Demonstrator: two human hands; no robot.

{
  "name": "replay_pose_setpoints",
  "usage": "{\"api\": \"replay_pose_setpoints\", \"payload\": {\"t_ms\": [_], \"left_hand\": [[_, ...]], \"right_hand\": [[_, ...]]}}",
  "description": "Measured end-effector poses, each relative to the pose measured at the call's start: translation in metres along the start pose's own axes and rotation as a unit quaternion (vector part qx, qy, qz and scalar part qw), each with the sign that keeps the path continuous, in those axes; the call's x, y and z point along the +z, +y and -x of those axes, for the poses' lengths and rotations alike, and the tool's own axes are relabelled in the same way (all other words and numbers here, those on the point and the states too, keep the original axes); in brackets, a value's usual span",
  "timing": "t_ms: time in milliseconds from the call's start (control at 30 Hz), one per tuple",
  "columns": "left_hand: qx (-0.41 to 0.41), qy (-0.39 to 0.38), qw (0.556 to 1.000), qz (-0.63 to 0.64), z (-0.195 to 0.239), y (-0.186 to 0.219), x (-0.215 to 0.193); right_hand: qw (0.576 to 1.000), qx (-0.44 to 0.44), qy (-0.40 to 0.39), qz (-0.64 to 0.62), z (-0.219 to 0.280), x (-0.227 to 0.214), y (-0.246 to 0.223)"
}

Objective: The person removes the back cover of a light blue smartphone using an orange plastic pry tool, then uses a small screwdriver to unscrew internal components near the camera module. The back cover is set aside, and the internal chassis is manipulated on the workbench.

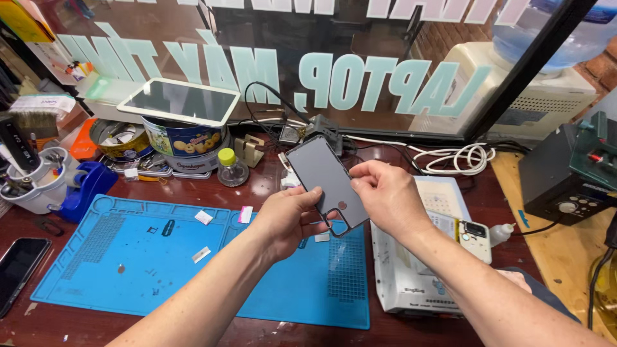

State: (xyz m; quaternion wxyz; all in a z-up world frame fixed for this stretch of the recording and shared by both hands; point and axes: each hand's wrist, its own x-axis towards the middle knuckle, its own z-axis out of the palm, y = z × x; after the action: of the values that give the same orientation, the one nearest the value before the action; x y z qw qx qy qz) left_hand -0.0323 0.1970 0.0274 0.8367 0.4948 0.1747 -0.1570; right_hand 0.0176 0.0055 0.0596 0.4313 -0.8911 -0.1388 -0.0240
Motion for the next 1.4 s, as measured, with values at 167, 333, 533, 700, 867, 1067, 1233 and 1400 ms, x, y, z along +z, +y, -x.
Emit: {"api": "replay_pose_setpoints", "payload": {"t_ms": [167,333,533,700,867,1067,1233,1400], "left_hand": [[-0.011,-0.034,0.999,0.004,0.002,0.023,-0.035],[-0.028,-0.035,0.999,-0.011,-0.001,0.039,-0.065],[-0.036,-0.031,0.998,-0.029,-0.008,0.052,-0.084],[-0.024,-0.020,0.999,-0.026,-0.009,0.053,-0.082],[0.074,0.081,0.981,-0.159,-0.004,0.053,-0.074],[0.000,0.102,0.989,-0.107,-0.015,0.037,-0.076],[-0.157,0.127,0.972,-0.117,-0.016,-0.013,-0.118],[-0.213,0.179,0.952,-0.129,-0.011,-0.065,-0.167]], "right_hand": [[1.000,0.016,0.022,-0.011,-0.005,0.038,-0.027],[0.996,0.053,0.030,-0.071,-0.007,0.063,-0.045],[0.989,0.071,0.040,-0.123,-0.008,0.077,-0.058],[0.985,0.079,0.037,-0.148,-0.010,0.077,-0.057],[0.987,0.066,0.032,-0.145,-0.011,0.073,-0.052],[0.985,0.109,-0.027,-0.133,-0.012,0.068,-0.029],[0.974,0.173,-0.135,-0.059,-0.005,0.073,0.007],[0.943,0.268,-0.180,-0.078,0.021,0.076,0.038]]}}
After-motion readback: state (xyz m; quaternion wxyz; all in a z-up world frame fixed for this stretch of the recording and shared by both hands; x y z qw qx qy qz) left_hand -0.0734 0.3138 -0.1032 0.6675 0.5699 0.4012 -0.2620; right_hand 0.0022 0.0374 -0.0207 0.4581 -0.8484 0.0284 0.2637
